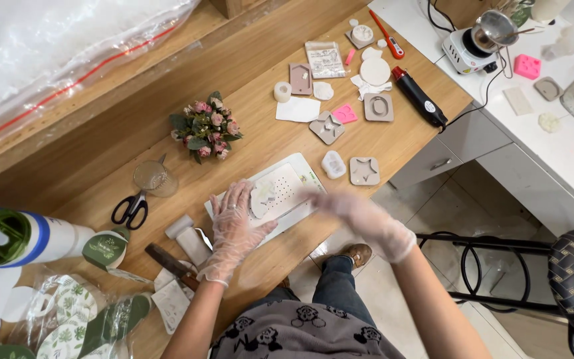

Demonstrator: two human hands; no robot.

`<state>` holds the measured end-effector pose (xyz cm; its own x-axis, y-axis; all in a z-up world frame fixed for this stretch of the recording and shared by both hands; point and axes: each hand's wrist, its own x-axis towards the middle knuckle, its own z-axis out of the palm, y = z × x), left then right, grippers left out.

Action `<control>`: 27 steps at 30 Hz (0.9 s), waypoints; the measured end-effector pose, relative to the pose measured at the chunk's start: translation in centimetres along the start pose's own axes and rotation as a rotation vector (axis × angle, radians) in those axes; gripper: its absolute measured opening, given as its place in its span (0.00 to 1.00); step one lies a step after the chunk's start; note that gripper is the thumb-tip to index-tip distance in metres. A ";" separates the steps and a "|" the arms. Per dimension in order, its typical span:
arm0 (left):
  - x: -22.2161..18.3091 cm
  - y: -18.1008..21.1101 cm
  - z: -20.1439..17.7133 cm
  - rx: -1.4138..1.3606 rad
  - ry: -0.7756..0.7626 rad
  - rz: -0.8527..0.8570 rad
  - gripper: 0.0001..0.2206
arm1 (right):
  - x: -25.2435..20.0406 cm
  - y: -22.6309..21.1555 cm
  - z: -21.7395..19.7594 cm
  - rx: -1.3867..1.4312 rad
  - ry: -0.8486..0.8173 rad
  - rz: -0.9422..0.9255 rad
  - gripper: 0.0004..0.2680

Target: Cleaning and preparing small wax decorative items using a lint roller on a workshop table.

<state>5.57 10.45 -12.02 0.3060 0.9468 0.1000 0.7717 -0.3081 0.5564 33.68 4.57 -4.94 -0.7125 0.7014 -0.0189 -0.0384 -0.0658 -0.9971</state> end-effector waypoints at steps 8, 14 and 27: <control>-0.3 -0.5 1.4 0.049 0.029 -0.007 0.49 | -1.4 6.4 -0.7 -0.324 -0.222 0.019 0.23; -0.3 0.1 0.8 0.072 0.056 0.023 0.48 | 2.0 3.7 -0.1 -0.559 -0.028 -0.108 0.13; 0.3 -0.4 0.6 0.119 0.040 0.098 0.49 | 1.8 -8.7 4.0 0.183 -0.328 0.504 0.14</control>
<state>5.68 10.76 -12.77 0.3623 0.9139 0.1832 0.8006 -0.4058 0.4408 29.95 3.58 4.00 -0.8511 0.2998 -0.4310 0.2601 -0.4722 -0.8422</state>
